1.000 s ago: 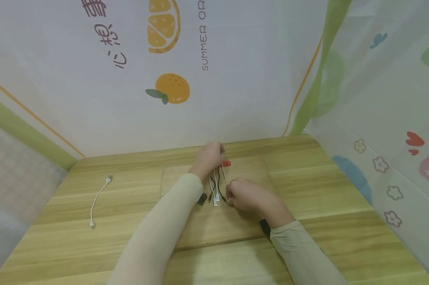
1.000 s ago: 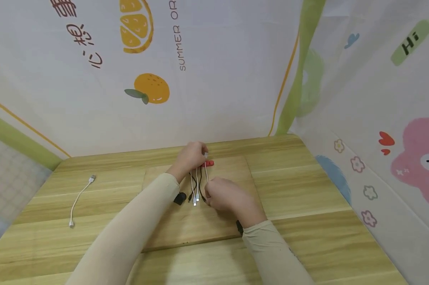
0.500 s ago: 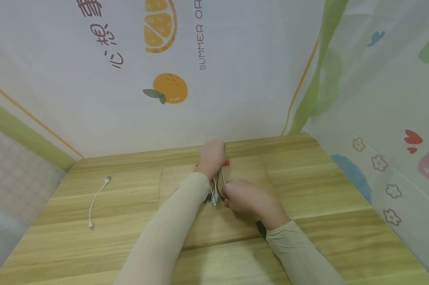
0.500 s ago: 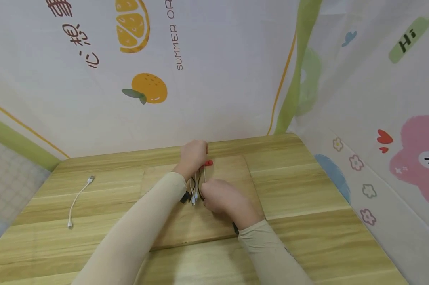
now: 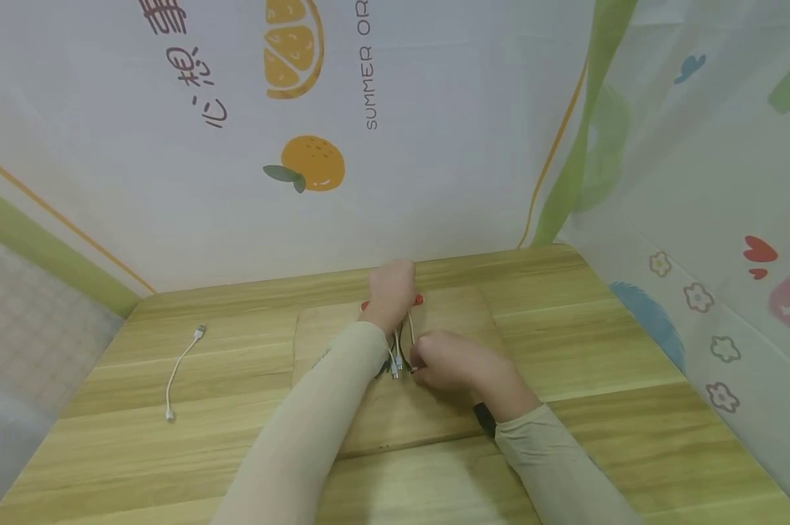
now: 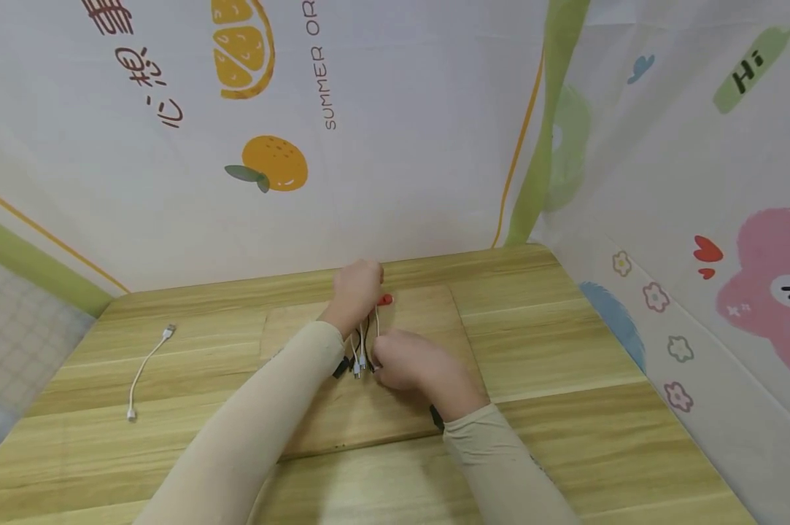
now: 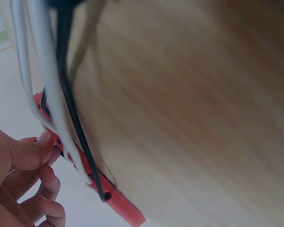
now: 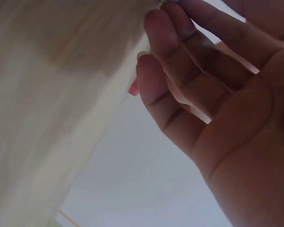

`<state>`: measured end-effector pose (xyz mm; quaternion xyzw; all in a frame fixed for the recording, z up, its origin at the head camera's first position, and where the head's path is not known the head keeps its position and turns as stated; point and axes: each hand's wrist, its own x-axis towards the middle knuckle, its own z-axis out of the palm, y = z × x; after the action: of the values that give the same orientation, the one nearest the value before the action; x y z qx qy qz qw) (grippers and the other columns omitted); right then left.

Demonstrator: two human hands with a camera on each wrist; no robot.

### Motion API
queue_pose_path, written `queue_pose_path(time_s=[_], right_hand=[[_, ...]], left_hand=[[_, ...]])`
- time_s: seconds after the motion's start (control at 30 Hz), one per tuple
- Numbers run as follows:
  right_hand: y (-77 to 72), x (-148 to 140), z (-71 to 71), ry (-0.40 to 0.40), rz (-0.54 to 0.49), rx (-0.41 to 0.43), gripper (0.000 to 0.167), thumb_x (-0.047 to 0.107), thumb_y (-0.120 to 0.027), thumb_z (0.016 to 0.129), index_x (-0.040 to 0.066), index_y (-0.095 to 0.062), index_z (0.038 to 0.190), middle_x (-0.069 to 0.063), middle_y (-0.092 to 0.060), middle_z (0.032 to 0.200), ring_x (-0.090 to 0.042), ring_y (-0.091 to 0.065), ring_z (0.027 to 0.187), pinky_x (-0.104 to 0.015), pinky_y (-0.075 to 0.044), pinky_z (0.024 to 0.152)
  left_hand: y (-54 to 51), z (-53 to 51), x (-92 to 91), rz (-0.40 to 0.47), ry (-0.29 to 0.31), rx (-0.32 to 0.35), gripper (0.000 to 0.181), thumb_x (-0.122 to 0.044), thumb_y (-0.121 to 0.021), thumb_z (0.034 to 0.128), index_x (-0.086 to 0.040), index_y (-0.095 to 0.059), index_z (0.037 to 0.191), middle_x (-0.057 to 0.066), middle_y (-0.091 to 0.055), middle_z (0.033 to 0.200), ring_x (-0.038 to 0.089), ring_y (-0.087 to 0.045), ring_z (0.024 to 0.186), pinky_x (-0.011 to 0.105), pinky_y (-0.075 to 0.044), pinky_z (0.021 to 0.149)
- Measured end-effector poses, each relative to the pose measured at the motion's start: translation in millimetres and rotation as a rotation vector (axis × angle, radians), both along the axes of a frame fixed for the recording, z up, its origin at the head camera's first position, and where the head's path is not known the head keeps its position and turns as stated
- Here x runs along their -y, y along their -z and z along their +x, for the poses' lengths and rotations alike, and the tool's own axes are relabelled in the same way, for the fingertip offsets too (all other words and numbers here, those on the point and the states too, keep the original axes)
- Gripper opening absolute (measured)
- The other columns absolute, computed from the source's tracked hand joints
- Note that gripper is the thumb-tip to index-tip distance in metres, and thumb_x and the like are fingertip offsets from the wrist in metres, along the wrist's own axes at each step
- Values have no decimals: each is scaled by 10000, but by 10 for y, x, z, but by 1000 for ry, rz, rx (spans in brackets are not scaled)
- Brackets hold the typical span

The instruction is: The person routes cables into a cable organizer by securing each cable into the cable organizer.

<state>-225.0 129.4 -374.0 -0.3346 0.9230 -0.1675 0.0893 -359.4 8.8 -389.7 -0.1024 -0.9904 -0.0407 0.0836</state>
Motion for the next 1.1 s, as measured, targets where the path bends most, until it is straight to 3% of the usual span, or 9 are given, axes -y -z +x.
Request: queue_pose_path(time_s=[0.2, 0.4, 0.6, 0.73, 0.93, 1.1], right_hand=[[-123, -14, 35, 12, 3, 54, 191, 108, -743, 916, 114, -655, 748, 74, -509, 680, -84, -453, 642, -254, -428, 629], [-211, 3, 52, 11, 20, 47, 88, 130, -746, 934, 85, -724, 863, 41, -621, 750, -93, -570, 724, -316, -572, 793], [-208, 2, 48, 1, 31, 55, 98, 128, -753, 936, 87, -710, 858, 42, -599, 764, -92, -541, 724, -293, -535, 756], [-185, -4, 56, 11, 29, 79, 159, 124, -752, 935, 114, -662, 804, 64, -528, 726, -86, -477, 684, -262, -437, 665], [-191, 3, 89, 6, 7, 110, 234, 107, -737, 928, 139, -595, 746, 84, -460, 684, -74, -423, 639, -231, -332, 597], [-201, 11, 102, -4, 14, 94, 125, 97, -746, 913, 106, -676, 811, 75, -544, 710, -68, -466, 666, -231, -405, 630]], left_hand=[[3, 10, 4, -32, 12, -15, 120, -172, -804, 901, -157, -691, 863, 49, -770, 936, 236, -741, 849, 456, -614, 640], [-12, 2, 32, -34, 24, 3, 103, -158, -797, 910, -154, -695, 889, 39, -763, 948, 186, -699, 826, 454, -627, 656], [-1, 21, 88, -15, 7, 91, 270, -361, -859, 899, -145, -713, 827, 31, -744, 924, 164, -548, 729, 431, -607, 631], [-1, 51, 104, -27, 25, 112, 356, -468, -852, 888, -136, -740, 827, 36, -735, 893, 167, -554, 726, 435, -619, 640], [-133, 239, 216, 77, 73, 150, 272, -376, -776, 972, -119, -769, 1059, 71, -785, 1038, 202, -651, 857, 399, -607, 723], [-249, 528, 522, 225, 110, 193, 283, -277, -648, 1049, -94, -748, 1240, 92, -753, 993, 184, -604, 725, 298, -474, 563]])
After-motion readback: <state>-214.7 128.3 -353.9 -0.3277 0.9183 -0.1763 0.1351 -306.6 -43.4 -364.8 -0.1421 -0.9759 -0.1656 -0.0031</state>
